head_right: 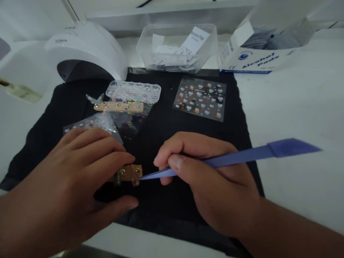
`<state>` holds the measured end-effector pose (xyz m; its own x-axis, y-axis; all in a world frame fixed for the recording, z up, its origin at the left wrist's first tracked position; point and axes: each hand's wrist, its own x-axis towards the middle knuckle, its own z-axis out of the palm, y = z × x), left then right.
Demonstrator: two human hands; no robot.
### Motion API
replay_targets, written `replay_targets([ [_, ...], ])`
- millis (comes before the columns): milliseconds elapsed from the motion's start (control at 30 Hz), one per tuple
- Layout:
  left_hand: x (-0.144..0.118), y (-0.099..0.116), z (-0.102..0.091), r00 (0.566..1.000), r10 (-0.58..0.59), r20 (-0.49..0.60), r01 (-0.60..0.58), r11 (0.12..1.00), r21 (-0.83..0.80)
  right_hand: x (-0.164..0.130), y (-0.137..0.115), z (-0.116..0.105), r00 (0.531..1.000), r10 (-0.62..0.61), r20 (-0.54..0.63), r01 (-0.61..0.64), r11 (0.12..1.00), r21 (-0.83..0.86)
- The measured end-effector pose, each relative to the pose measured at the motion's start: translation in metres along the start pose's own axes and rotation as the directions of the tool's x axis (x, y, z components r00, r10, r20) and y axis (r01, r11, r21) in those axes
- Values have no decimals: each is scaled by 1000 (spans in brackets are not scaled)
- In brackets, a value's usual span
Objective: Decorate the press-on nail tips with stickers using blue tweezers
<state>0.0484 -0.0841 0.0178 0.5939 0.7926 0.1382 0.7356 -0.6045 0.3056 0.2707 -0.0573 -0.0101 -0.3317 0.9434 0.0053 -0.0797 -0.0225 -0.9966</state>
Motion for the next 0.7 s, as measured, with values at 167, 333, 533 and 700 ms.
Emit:
replay_targets([
  [167,2,1,5,1000,14,-12,-14,1000,25,-1,1,-1,1000,23,-7,-24,999,-26],
  [333,3,0,5,1000,11,-29,-11,1000,1,2,-2,4,1000,21,-19,-21,1000,-22],
  [533,3,1,6,999,19,-27,-19,1000,3,-1,-3,4,1000,25,-15,-25,1000,-18],
  [700,1,2,6,999,27,-26,-26,999,24,1,0,3,1000,22,-13,-23,1000,-21],
])
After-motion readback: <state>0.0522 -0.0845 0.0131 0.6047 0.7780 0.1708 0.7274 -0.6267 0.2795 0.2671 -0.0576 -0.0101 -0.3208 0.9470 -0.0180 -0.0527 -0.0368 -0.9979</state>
